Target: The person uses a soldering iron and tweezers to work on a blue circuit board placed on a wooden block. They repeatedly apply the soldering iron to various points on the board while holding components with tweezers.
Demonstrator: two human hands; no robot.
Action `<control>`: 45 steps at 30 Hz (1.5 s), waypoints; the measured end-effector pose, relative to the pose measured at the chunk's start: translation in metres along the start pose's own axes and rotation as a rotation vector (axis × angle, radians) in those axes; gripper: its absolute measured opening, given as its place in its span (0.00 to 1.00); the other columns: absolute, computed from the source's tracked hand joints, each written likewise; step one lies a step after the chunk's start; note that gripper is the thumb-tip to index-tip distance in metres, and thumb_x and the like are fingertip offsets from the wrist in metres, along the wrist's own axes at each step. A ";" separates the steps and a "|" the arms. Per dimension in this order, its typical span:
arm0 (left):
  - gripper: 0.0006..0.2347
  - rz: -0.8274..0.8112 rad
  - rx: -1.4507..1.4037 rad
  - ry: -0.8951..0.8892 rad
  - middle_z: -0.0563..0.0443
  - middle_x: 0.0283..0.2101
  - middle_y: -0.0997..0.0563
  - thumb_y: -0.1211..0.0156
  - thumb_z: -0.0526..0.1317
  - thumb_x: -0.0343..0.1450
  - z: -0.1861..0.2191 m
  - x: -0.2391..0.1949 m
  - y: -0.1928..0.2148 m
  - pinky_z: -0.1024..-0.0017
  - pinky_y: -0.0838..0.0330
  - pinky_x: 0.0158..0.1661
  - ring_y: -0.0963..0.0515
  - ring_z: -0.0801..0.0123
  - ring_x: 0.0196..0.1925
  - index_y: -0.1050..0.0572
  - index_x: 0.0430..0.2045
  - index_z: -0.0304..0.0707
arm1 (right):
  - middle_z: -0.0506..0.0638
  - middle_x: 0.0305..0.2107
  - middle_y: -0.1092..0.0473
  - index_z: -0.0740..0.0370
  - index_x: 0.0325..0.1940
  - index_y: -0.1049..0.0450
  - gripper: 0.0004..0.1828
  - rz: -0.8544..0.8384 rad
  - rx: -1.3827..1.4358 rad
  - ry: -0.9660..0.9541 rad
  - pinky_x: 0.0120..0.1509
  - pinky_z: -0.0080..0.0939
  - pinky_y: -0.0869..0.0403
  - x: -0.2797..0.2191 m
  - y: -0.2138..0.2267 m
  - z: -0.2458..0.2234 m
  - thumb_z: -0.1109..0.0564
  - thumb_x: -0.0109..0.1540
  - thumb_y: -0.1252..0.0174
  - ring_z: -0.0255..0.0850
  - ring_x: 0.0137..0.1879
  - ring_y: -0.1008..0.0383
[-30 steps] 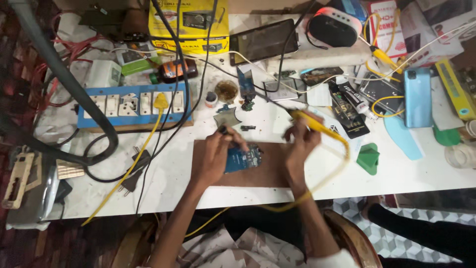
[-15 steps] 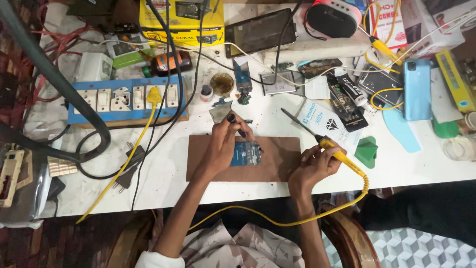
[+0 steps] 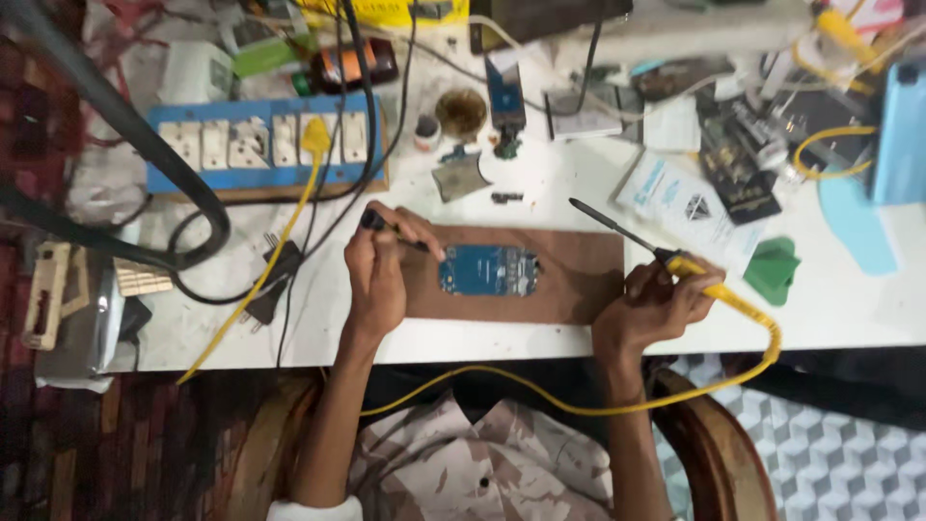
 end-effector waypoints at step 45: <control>0.12 0.159 0.170 -0.194 0.42 0.28 0.27 0.62 0.42 0.84 -0.014 -0.023 0.000 0.65 0.26 0.37 0.26 0.64 0.30 0.37 0.35 0.34 | 0.45 0.25 0.39 0.60 0.39 0.38 0.18 -0.097 -0.416 -0.087 0.28 0.31 0.40 -0.007 -0.036 -0.009 0.45 0.75 0.55 0.29 0.26 0.43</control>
Point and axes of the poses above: each hand's wrist, its own x-axis towards the middle knuckle, its own y-axis out of the back of the hand, z = x × y, the point moved 6 cm from there along x, towards the middle knuckle
